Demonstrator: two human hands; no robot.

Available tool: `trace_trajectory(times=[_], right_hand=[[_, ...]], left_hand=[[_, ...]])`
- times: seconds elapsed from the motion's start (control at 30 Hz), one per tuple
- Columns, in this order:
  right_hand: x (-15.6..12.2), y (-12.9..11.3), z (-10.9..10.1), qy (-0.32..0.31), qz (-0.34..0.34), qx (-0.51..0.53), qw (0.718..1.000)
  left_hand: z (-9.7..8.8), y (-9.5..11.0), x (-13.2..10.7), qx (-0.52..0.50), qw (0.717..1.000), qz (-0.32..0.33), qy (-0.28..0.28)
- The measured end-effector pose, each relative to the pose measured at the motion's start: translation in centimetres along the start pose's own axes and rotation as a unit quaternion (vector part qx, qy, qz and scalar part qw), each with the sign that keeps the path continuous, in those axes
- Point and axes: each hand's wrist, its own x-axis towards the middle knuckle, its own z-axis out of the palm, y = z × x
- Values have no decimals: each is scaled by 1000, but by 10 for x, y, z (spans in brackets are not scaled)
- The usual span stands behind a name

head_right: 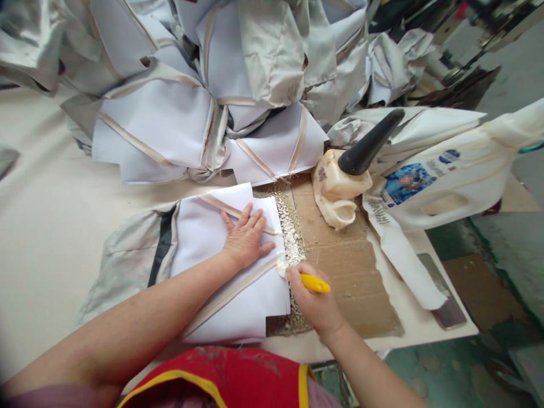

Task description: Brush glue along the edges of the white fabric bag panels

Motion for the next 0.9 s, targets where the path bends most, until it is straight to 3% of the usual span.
trace_trajectory(times=[0.23, 0.43, 0.57, 0.73, 0.9], right_hand=[[-56, 9, 0, -26, 37, 14, 999], [-80, 14, 4, -15, -18, 3, 1000], [-88, 13, -8, -11, 7, -4, 1000], [-83, 8, -24, 49, 50, 23, 997], [-76, 12, -9, -31, 8, 38, 999]], left_hand=[[-4, 3, 0, 7, 1000, -10, -18], [-4, 2, 1, 14, 1000, -2, -16], [-5, 3, 1, 16, 1000, -2, -18], [-9, 5, 1, 18, 1000, -4, -16], [-13, 8, 1, 25, 998, -20, -46]])
